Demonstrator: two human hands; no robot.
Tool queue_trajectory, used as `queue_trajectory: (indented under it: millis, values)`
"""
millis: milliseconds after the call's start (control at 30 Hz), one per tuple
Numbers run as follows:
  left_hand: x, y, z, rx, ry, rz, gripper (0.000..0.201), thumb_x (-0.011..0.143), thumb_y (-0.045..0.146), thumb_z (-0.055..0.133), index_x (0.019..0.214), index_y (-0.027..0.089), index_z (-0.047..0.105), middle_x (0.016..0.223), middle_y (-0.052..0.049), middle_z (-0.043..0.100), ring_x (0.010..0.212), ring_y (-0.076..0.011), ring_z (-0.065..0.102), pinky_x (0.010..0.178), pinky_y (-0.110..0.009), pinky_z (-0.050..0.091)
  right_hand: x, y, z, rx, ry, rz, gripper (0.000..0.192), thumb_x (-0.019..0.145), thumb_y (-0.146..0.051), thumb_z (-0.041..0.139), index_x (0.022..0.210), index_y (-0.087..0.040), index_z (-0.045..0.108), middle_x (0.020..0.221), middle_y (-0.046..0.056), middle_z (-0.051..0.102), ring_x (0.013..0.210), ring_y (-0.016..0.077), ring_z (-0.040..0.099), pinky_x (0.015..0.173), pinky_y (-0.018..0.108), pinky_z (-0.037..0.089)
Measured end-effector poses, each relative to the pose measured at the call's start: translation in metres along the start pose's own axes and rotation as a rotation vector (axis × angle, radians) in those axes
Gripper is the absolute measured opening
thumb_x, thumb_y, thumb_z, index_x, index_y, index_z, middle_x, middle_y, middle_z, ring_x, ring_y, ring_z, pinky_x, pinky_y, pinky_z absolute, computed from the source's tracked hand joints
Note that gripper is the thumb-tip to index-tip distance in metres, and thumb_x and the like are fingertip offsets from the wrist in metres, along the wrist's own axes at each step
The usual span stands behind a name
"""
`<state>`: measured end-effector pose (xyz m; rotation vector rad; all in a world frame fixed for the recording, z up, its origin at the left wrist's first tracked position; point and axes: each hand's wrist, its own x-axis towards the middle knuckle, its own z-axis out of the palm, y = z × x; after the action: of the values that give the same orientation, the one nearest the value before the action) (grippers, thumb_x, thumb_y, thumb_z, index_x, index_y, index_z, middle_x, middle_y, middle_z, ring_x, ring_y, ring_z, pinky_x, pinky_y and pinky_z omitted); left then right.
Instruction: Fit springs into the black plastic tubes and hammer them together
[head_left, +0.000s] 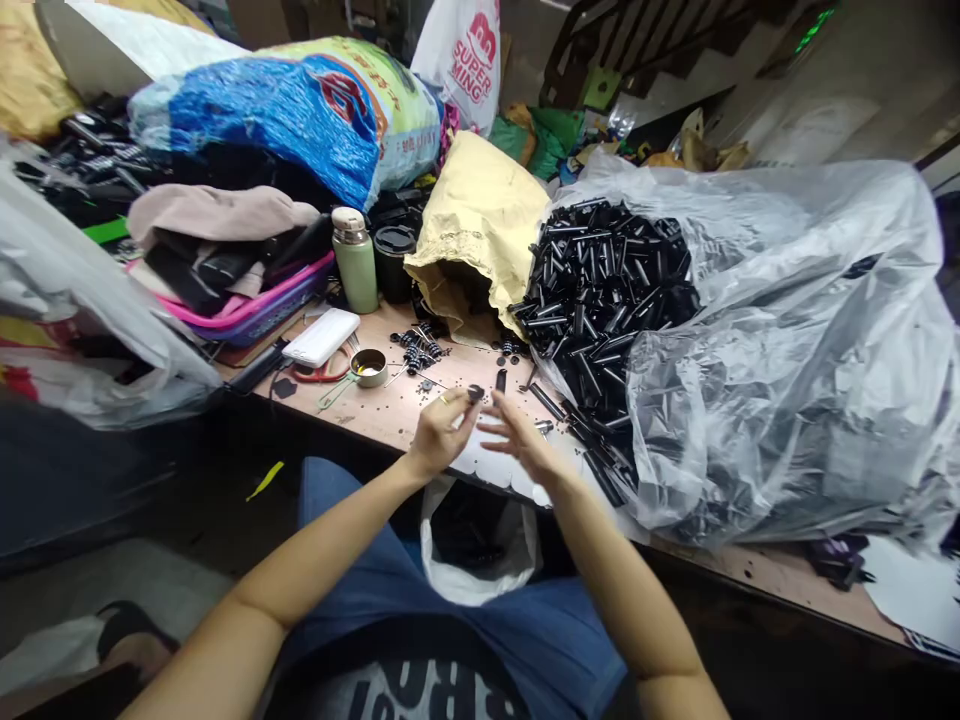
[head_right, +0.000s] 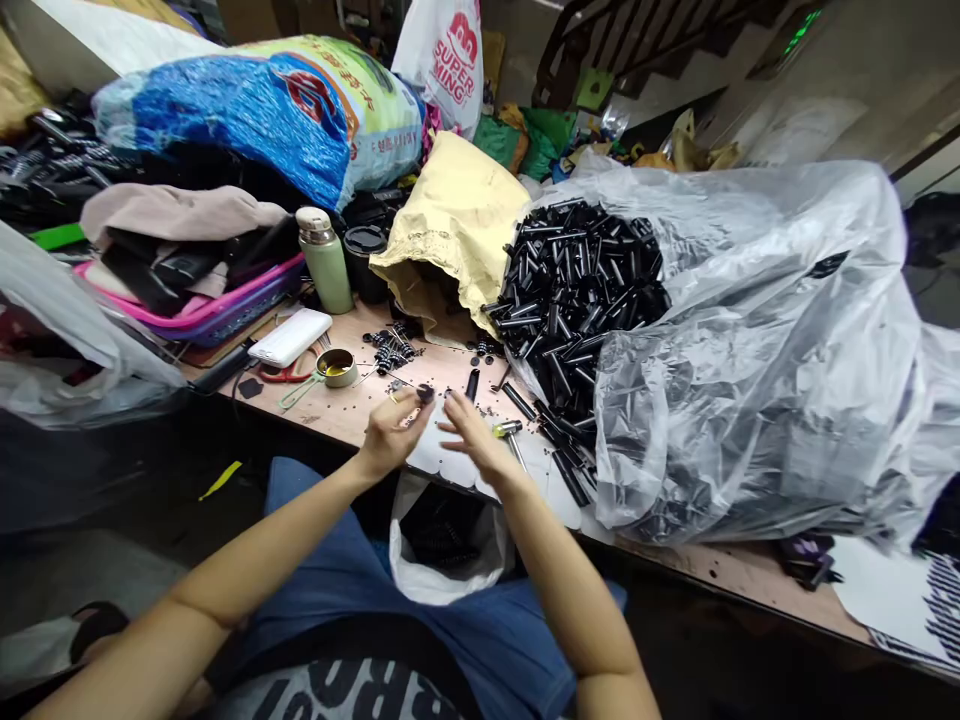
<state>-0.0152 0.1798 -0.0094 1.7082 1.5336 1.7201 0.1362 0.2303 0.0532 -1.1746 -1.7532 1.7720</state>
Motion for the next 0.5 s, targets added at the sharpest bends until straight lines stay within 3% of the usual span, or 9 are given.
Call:
queue_trajectory:
  millis: [67, 133, 233, 300, 433, 500]
  values:
    - [-0.008, 0.003, 0.005, 0.126, -0.03, 0.155, 0.024, 0.091, 0.025, 0.046, 0.093, 0.015, 0.068, 0.096, -0.012, 0.069, 0.092, -0.0197, 0.064, 0.084, -0.033, 0.053, 0.001, 0.03, 0.021, 0.224, -0.053, 0.002, 0.06, 0.084, -0.065, 0.045, 0.124, -0.021, 0.048, 0.123, 0.011, 0.059, 0.103, 0.0218, 0.063, 0.078, 0.034, 0.056]
    - [-0.015, 0.003, 0.009, 0.207, -0.033, 0.214, 0.028, 0.092, 0.022, 0.042, 0.098, 0.014, 0.068, 0.101, -0.014, 0.068, 0.095, -0.0199, 0.064, 0.084, -0.033, 0.054, 0.003, 0.042, 0.036, 0.354, -0.027, -0.032, 0.055, 0.078, -0.063, 0.056, 0.115, -0.023, 0.052, 0.12, 0.008, 0.061, 0.107, 0.0227, 0.061, 0.082, 0.034, 0.055]
    - [-0.018, 0.0, 0.009, 0.252, -0.072, 0.27, 0.03, 0.093, 0.022, 0.041, 0.11, 0.014, 0.064, 0.109, -0.014, 0.067, 0.103, -0.0206, 0.062, 0.091, -0.035, 0.051, 0.009, 0.048, 0.037, 0.412, 0.041, -0.078, 0.054, 0.076, -0.059, 0.059, 0.116, -0.022, 0.053, 0.122, 0.009, 0.06, 0.113, 0.0257, 0.058, 0.088, 0.038, 0.053]
    - [-0.006, -0.007, 0.009, 0.262, -0.091, 0.27, 0.035, 0.093, 0.024, 0.041, 0.122, 0.015, 0.058, 0.116, -0.013, 0.064, 0.11, -0.0218, 0.058, 0.097, -0.039, 0.047, 0.012, 0.059, 0.029, 0.342, 0.172, -0.119, 0.059, 0.076, -0.058, 0.058, 0.123, -0.022, 0.049, 0.125, 0.01, 0.057, 0.117, 0.0273, 0.055, 0.092, 0.042, 0.051]
    - [0.065, -0.048, 0.031, 0.402, -0.041, 0.099, 0.04, 0.094, 0.023, 0.037, 0.127, 0.009, 0.053, 0.119, -0.015, 0.059, 0.114, -0.0234, 0.052, 0.101, -0.04, 0.042, 0.005, 0.108, 0.013, -0.145, 0.504, -0.202, 0.089, 0.064, -0.053, 0.073, 0.137, -0.02, 0.034, 0.139, 0.016, 0.04, 0.127, 0.0308, 0.044, 0.099, 0.048, 0.046]
    - [0.116, -0.078, 0.053, 0.538, -0.168, 0.019, 0.034, 0.09, 0.021, 0.043, 0.117, 0.007, 0.06, 0.114, -0.017, 0.06, 0.112, -0.0259, 0.052, 0.1, -0.039, 0.041, -0.003, 0.134, 0.004, -0.429, 0.581, -0.266, 0.096, 0.063, -0.051, 0.076, 0.14, -0.017, 0.031, 0.139, 0.019, 0.037, 0.131, 0.0341, 0.037, 0.104, 0.053, 0.041]
